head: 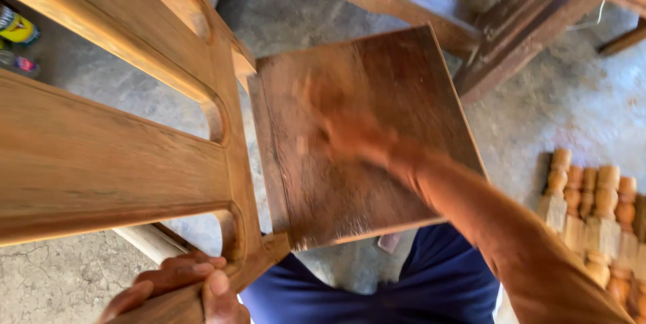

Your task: Sanding the wooden seat of a chair with a piece of sandpaper to smooth the surface

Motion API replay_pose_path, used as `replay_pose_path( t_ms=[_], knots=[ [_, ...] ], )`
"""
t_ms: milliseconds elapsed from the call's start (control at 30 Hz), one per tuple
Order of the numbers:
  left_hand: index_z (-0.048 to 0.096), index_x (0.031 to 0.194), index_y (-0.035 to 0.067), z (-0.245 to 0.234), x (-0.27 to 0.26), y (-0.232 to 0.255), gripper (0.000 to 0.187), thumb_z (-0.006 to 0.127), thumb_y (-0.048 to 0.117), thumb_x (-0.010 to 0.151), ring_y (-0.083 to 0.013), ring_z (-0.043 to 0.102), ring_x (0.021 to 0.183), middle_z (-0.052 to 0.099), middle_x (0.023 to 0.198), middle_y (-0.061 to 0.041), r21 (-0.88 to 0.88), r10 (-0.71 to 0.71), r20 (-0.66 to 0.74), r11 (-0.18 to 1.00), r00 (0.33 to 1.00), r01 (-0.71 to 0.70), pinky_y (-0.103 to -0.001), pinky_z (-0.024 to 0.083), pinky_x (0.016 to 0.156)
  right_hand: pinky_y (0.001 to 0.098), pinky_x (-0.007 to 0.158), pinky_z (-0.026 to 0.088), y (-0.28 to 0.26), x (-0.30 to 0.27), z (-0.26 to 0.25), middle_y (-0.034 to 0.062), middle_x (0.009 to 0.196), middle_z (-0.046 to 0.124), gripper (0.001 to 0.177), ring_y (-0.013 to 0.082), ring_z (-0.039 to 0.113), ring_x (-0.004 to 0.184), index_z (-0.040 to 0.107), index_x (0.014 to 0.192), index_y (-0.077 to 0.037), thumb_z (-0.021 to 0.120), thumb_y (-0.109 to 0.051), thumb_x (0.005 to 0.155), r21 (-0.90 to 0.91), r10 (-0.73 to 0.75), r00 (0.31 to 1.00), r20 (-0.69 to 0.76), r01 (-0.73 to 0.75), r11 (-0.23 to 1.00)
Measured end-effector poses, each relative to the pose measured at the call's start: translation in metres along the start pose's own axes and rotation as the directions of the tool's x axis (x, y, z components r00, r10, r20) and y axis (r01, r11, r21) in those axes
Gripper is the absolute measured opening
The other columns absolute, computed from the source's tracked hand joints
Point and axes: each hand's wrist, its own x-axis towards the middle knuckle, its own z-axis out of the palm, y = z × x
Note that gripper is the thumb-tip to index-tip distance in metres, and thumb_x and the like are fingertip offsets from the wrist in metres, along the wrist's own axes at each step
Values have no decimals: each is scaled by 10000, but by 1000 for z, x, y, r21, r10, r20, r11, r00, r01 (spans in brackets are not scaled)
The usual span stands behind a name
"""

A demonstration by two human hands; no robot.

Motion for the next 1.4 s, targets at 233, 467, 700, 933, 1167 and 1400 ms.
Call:
replay_pose_path(
  t_ms=[233, 467, 700, 933, 1167, 1400],
  knots=[
    [250, 1177, 113, 9, 0, 9, 562, 643, 200, 785, -153, 627, 762, 569, 808, -41, 140, -19, -71, 990, 997, 29, -253, 512, 878, 477, 1127, 221, 8, -24, -19, 226, 1548, 34, 887, 388, 88, 1427, 0, 1493, -68, 290, -668, 907, 4, 69, 988, 140, -70, 998],
    [741, 929, 182, -167, 68, -194, 209, 675, 168, 731, -181, 705, 1132, 730, 1067, 19, 19, -11, 735, 1000, 678, -4, -364, 598, 1056, 384, 1120, 233, -17, -162, -75, 144, 1533, 244, 853, 268, 231, 1421, 228, 1458, -15, 535, -505, 831, -3, -49, 989, 142, 50, 999],
    [727, 877, -71, -192, -29, -262, 236, 695, 59, 682, -304, 714, 891, 770, 885, -214, 477, -447, 351, 842, 823, 254, -427, 481, 946, 385, 1026, 344, -13, -175, -62, 158, 1485, 356, 785, 297, 371, 1358, 376, 1370, 15, 614, -427, 766, 45, 118, 991, 62, -121, 992],
    [363, 1355, -61, 129, -29, -93, 772, 432, 549, 887, -516, 227, 1366, 331, 1436, -311, 708, -129, 573, 575, 810, -409, -559, 304, 1015, 373, 1021, 377, -16, -176, -66, 113, 1428, 453, 626, 267, 443, 1317, 486, 1315, -21, 647, -274, 766, 111, 209, 975, -80, -199, 974],
    [331, 1341, -151, 213, 38, -147, 856, 406, 574, 892, -491, 293, 1327, 321, 1411, -359, 824, -82, 410, 461, 908, -330, -499, 254, 1063, 363, 996, 398, -13, -177, -72, 98, 1405, 482, 576, 254, 467, 1298, 501, 1312, -35, 624, -256, 795, 145, 227, 965, -134, -207, 968],
    [490, 1102, 21, 351, 35, -125, 354, 464, 311, 902, -412, 458, 1076, 463, 1196, -273, 376, 216, 622, 761, 753, -528, -454, 402, 825, 353, 990, 403, -11, -184, -73, 71, 1361, 531, 432, 231, 482, 1279, 576, 1238, -42, 595, -157, 822, 170, 277, 942, -187, -247, 954]
  ],
)
